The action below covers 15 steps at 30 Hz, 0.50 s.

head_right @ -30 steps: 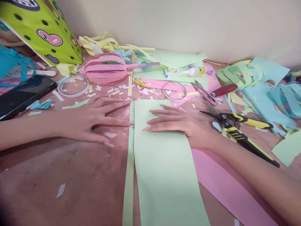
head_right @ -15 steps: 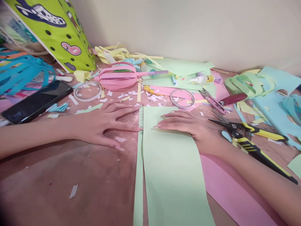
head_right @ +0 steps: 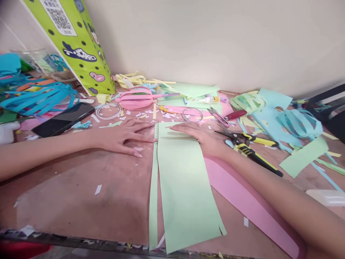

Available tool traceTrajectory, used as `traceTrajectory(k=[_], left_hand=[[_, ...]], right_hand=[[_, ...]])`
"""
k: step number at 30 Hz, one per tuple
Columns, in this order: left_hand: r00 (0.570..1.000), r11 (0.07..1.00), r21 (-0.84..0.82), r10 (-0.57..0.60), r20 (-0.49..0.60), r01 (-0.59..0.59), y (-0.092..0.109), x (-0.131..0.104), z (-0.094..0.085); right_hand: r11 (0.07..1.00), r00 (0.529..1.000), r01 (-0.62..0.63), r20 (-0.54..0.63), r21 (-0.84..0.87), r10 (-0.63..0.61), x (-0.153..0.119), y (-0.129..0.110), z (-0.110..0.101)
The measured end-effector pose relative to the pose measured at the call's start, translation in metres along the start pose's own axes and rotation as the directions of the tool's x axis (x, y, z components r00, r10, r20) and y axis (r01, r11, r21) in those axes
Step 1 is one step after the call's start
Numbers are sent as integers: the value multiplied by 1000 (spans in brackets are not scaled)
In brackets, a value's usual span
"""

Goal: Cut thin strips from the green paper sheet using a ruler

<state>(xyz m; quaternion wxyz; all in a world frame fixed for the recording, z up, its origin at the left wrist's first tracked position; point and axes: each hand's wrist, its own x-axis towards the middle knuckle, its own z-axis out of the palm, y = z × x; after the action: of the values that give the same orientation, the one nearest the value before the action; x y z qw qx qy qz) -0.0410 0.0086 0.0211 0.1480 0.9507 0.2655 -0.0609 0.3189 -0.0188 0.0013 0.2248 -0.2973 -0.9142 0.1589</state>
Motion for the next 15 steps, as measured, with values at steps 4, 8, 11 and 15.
traceTrajectory(k=[4, 8, 11, 15], left_hand=[[1000, 1000, -3, -10, 0, 10, -3, 0, 2], [1000, 1000, -15, 0, -19, -1, -6, 1, 5], [1000, 1000, -20, 1, -18, -1, -6, 1, 6], [1000, 1000, -24, -9, -19, 9, -4, 2, 5]], right_hand=[[997, 997, -29, -73, 73, 34, -1, 2, 3], [971, 986, -61, -136, 231, 94, 8, 4, 3], [952, 992, -61, -90, 300, 92, 23, 6, -2], [962, 995, -87, -27, 260, 97, 49, 11, -13]])
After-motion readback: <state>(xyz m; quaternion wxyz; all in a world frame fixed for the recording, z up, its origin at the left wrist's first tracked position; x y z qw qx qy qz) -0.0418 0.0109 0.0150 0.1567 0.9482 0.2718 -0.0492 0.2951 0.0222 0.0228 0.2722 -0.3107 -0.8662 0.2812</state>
